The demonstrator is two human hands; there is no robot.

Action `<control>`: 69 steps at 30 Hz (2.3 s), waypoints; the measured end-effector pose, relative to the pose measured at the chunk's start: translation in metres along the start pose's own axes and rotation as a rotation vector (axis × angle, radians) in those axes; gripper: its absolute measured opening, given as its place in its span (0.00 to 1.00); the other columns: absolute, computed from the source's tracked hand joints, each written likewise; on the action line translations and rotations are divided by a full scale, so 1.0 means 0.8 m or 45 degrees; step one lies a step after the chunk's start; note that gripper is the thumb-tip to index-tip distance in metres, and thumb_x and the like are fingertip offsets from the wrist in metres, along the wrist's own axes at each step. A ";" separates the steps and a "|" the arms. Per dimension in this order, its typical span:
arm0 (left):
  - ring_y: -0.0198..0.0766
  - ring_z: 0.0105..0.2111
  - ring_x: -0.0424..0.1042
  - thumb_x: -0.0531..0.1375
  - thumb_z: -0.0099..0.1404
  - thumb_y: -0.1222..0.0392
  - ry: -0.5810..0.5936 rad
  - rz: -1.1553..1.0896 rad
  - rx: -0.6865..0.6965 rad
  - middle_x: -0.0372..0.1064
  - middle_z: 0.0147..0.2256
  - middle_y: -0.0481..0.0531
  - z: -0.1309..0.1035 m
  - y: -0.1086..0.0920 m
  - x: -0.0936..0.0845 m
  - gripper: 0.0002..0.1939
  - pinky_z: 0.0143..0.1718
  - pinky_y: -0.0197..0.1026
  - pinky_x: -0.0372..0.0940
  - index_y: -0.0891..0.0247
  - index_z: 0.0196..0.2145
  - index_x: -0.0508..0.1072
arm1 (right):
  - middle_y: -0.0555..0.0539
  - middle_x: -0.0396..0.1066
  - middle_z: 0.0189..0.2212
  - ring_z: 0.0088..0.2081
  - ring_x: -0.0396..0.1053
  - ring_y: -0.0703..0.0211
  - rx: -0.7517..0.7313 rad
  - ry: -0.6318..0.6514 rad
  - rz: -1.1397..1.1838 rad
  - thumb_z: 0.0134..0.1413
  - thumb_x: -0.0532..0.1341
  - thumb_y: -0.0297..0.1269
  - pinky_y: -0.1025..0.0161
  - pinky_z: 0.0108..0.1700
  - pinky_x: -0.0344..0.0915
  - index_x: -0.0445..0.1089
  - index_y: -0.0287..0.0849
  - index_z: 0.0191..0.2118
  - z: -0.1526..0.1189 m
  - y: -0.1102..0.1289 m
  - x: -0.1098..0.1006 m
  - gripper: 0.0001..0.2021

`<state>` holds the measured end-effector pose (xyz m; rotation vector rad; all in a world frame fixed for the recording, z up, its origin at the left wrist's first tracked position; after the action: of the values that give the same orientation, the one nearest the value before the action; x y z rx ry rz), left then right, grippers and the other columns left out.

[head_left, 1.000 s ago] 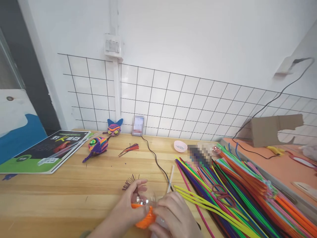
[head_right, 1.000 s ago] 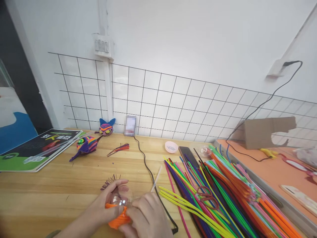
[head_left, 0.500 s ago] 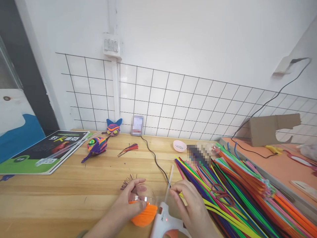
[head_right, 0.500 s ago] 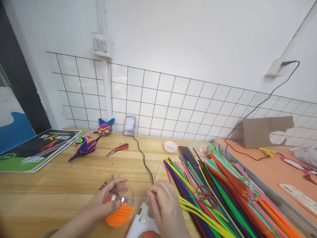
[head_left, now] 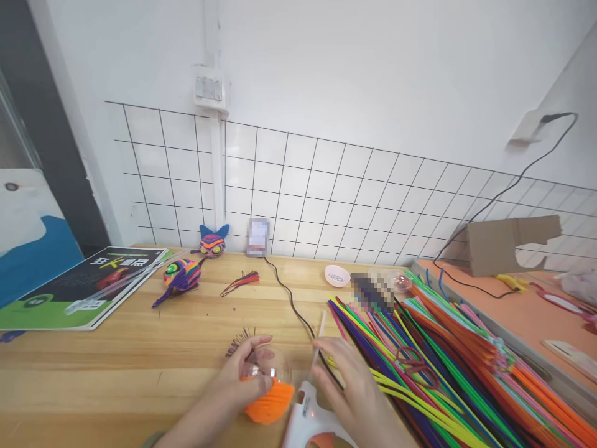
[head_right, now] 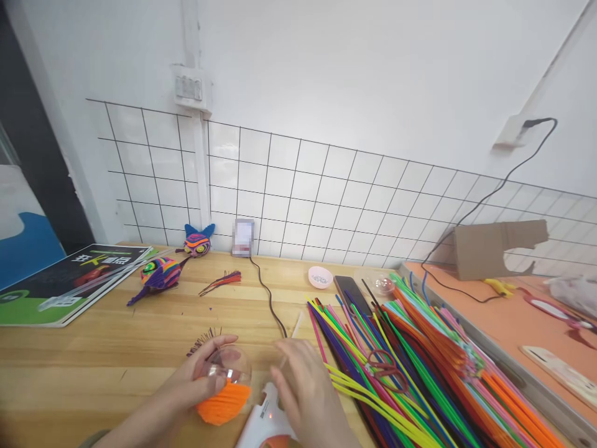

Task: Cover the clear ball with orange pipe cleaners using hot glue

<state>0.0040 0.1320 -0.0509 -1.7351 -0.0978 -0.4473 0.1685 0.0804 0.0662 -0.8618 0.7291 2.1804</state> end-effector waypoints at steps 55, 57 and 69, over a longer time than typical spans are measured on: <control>0.47 0.40 0.70 0.69 0.42 0.55 0.257 -0.049 -0.118 0.69 0.42 0.52 -0.017 0.002 0.033 0.34 0.43 0.46 0.61 0.54 0.49 0.68 | 0.43 0.76 0.36 0.33 0.75 0.57 -0.504 -0.229 -0.072 0.59 0.57 0.43 0.64 0.34 0.72 0.68 0.45 0.41 0.007 0.099 -0.018 0.09; 0.48 0.41 0.69 0.69 0.40 0.54 0.223 -0.013 -0.143 0.69 0.42 0.53 -0.016 0.005 0.030 0.36 0.43 0.47 0.61 0.54 0.49 0.68 | 0.43 0.76 0.35 0.33 0.75 0.57 -0.519 -0.202 -0.084 0.55 0.61 0.41 0.65 0.34 0.72 0.69 0.44 0.40 0.010 0.102 -0.020 0.09; 0.50 0.42 0.69 0.70 0.39 0.51 0.197 0.011 -0.095 0.67 0.44 0.55 -0.012 0.010 0.025 0.39 0.40 0.45 0.63 0.56 0.50 0.67 | 0.44 0.76 0.34 0.33 0.75 0.58 -0.506 -0.228 -0.049 0.58 0.59 0.40 0.65 0.34 0.73 0.69 0.44 0.40 0.013 0.105 -0.028 0.07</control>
<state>0.0225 0.1175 -0.0497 -1.7670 0.0385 -0.5835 0.1147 0.0271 0.1101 -0.8478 0.1909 2.3692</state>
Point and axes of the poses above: each hand's wrist, its own z-axis towards the middle knuckle, its own x-axis out of the palm, y = z × x, the point moved 10 cm from there along z, towards the middle knuckle
